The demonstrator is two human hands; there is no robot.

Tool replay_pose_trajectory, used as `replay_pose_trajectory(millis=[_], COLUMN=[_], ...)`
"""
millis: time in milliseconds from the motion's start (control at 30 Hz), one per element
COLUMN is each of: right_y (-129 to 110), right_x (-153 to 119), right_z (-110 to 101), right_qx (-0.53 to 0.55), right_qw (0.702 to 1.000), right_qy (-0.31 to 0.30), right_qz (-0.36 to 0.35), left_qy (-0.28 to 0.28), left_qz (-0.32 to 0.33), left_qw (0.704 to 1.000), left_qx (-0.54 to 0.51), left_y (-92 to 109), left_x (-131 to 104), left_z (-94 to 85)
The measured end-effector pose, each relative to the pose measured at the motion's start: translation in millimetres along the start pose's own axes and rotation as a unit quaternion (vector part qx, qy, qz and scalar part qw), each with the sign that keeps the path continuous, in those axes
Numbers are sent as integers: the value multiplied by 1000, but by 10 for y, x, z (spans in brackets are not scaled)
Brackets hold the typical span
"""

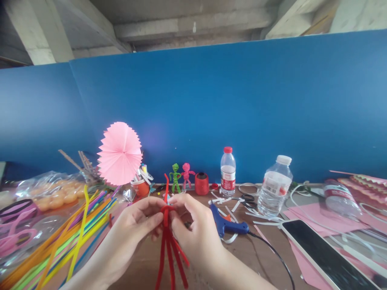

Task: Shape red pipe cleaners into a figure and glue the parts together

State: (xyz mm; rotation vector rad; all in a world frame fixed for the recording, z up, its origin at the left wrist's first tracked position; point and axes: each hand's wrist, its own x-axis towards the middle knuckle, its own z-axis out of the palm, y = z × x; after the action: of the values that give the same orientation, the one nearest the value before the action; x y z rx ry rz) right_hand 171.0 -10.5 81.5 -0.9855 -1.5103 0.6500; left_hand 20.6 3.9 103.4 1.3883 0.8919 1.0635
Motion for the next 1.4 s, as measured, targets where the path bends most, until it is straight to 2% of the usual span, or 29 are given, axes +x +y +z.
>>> replay_pose_trajectory(millis=[200,433,633,933,1400], right_y=[-2,63,63,90,90], right_x=[14,20,42,27,21], right_z=[-25,-103,-149,-168,-161], right_qx=[-17,-119,-141,-156,-151], right_qw=[1000,982,972,968,969], right_qy=[-17,-52,-60,-103,-90], right_qz=[-5,-135,-177,-168,-171], left_qy=[10,-3,-25,-29,-39], left_qz=[19,28,17,4,5], left_qw=[1000,998,998,997,995], left_qx=[23,52,52,76,89], left_y=[-28,15,49,74,68], left_x=[12,4,-17,-16,-23], left_z=[-22,-7,0,18,18])
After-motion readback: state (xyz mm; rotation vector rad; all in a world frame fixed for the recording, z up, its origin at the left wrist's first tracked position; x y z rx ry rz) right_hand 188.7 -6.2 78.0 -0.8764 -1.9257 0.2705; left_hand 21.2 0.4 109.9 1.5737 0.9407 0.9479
